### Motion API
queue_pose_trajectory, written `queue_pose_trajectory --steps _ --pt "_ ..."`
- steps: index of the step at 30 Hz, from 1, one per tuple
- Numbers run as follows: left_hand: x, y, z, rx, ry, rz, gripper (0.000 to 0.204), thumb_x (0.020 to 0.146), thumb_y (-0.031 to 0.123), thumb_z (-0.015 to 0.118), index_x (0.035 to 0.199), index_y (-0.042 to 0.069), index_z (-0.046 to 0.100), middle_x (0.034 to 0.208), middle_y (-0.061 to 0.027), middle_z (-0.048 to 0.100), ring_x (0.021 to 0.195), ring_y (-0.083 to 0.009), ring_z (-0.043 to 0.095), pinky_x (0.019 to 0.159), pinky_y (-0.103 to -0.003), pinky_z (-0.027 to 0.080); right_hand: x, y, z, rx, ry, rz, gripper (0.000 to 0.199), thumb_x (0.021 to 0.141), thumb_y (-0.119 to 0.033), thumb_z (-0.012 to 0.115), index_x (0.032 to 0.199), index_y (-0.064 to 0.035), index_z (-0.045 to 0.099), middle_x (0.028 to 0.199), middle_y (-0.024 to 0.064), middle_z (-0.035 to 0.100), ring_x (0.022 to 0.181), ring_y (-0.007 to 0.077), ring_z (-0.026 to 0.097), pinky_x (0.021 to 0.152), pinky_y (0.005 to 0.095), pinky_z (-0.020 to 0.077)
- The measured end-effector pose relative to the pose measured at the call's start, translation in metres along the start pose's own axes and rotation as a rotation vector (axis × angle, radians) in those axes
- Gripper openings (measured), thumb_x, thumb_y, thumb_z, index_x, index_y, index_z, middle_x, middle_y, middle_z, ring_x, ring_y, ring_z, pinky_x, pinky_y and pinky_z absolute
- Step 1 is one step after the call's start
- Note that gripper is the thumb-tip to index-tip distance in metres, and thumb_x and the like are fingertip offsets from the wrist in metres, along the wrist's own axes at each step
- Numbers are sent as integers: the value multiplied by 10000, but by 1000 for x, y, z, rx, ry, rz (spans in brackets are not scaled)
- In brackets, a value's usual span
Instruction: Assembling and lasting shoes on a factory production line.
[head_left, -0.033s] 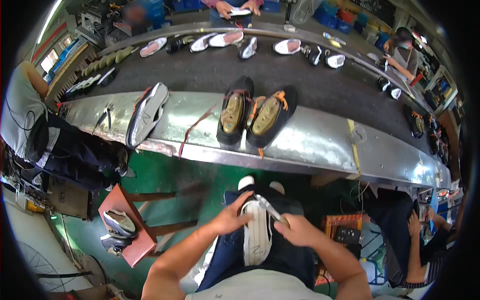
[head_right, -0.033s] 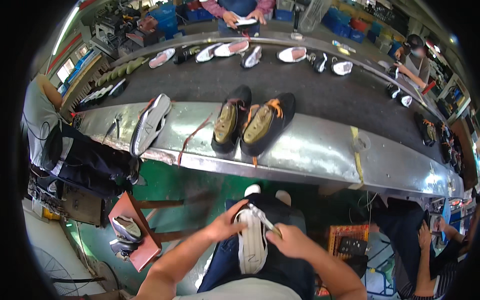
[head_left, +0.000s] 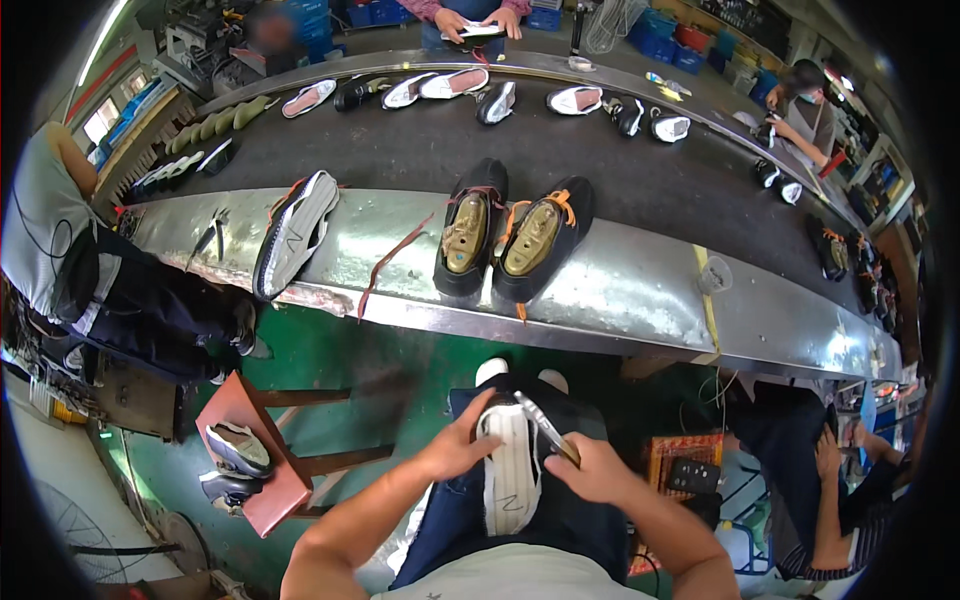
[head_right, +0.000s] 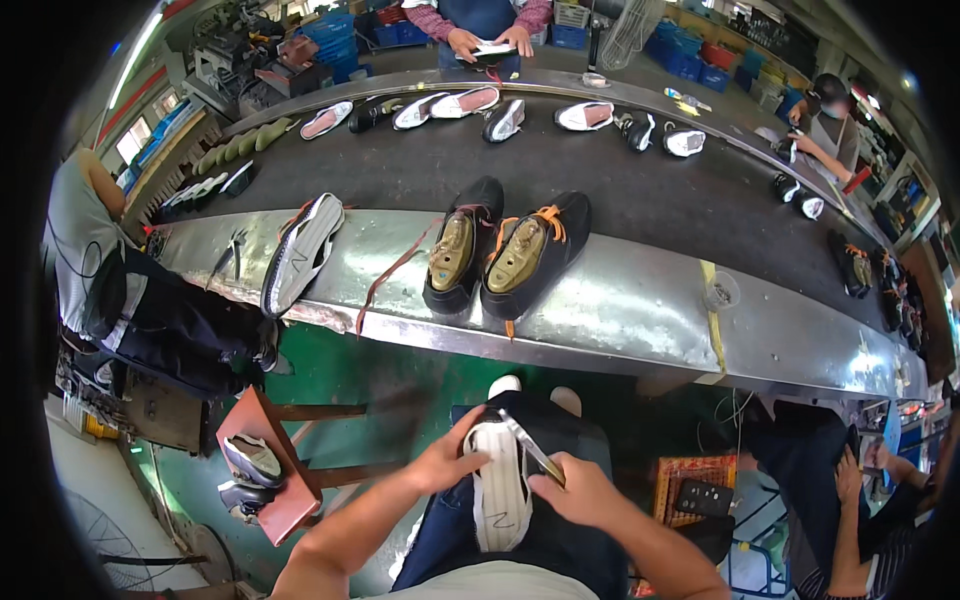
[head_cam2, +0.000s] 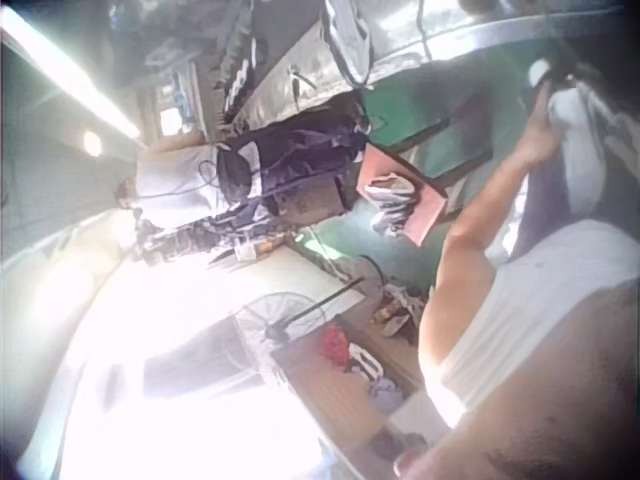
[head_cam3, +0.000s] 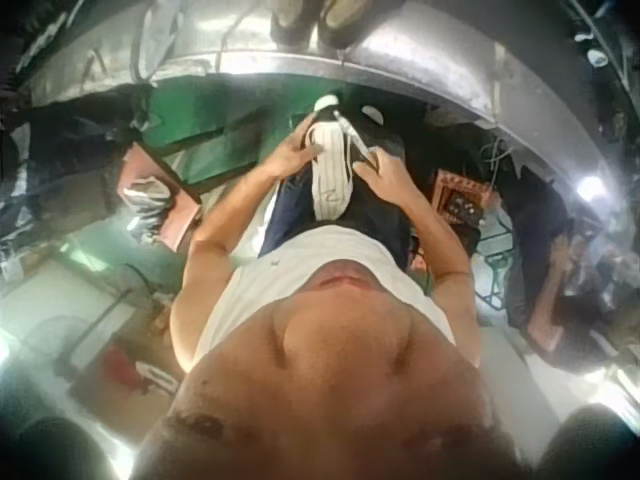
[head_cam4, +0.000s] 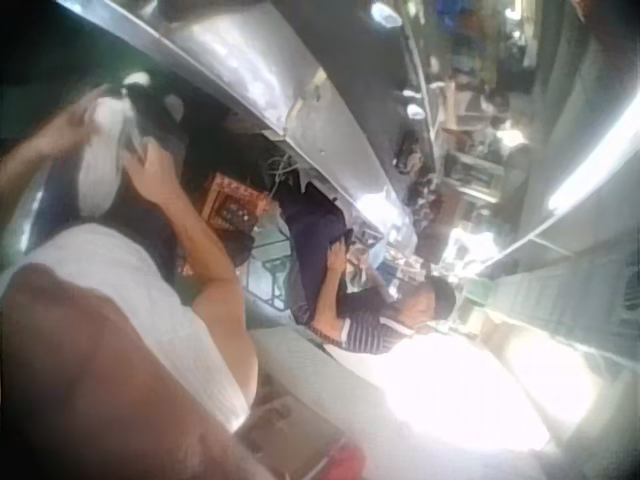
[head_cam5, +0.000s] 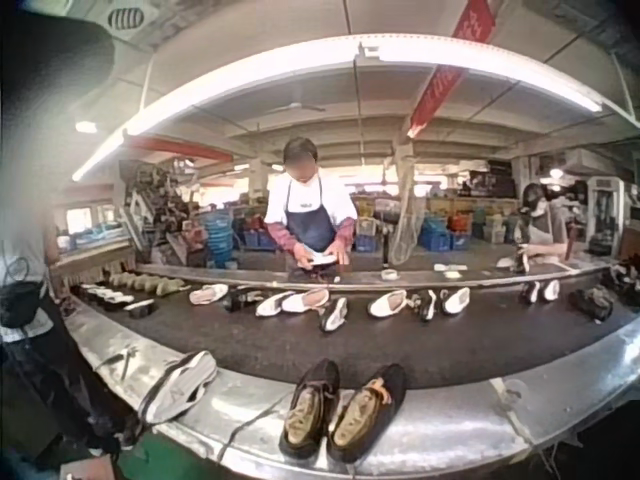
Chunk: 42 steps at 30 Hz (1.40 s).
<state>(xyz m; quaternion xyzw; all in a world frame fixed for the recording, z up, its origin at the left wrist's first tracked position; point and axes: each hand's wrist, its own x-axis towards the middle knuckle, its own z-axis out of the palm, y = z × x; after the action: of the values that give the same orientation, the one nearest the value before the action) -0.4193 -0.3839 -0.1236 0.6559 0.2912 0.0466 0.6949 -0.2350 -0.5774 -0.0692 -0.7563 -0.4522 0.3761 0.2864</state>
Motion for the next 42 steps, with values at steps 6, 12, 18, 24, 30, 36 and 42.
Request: queue_pose_trajectory --steps 6,12,18,24,30,36,42 --pt "-29 -41 34 17 367 -123 461 863 -15 481 1315 -38 567 1118 -121 697 1000 -206 660 867 -315 538 12 26 73 60 185 152 669 827 -522 768 1058 78 584 935 285 687 936 443 694 807 470 537" --pt "-47 -43 54 -129 378 -194 529 828 7 527 1355 -15 568 1101 -178 706 975 -240 685 872 -335 536 -21 36 69 195 152 131 403 851 -225 635 1131 60 584 901 273 688 915 462 689 815 473 537" --pt "-64 -26 72 204 205 -145 543 838 64 531 1375 -18 553 1094 -277 696 1002 -347 700 878 -373 533 -49 53 85 234 254 191 490 795 -199 672 1193 61 557 1009 286 682 1004 450 676 891 469 524" --pt "0 -17 105 54 56 -176 455 840 15 517 1280 -5 633 1124 -143 701 982 -196 647 842 -316 521 -41 113 78 644 337 169 481 742 -138 688 1169 47 569 990 242 686 954 411 680 858 459 537" --pt "-23 -81 98 -10 -236 -421 728 805 -30 522 1513 110 429 1396 -168 562 1261 -321 562 933 -429 524 -96 131 104 397 303 255 494 739 -88 687 1199 48 574 1056 183 695 1015 285 679 909 384 528" --pt "-21 -66 98 -199 -393 -160 1075 751 -58 637 1633 85 39 1651 -187 238 1500 -289 292 1185 -369 322 -93 128 27 423 121 318 286 892 -228 678 1058 -9 600 803 58 684 689 156 644 664 345 539" --pt "-29 -76 112 28 -185 -65 1109 749 45 779 1611 8 82 1520 -216 444 1409 -282 442 1172 -336 330 -122 76 -15 -16 -149 283 451 948 -204 624 1326 26 531 990 207 708 891 385 697 826 433 548"
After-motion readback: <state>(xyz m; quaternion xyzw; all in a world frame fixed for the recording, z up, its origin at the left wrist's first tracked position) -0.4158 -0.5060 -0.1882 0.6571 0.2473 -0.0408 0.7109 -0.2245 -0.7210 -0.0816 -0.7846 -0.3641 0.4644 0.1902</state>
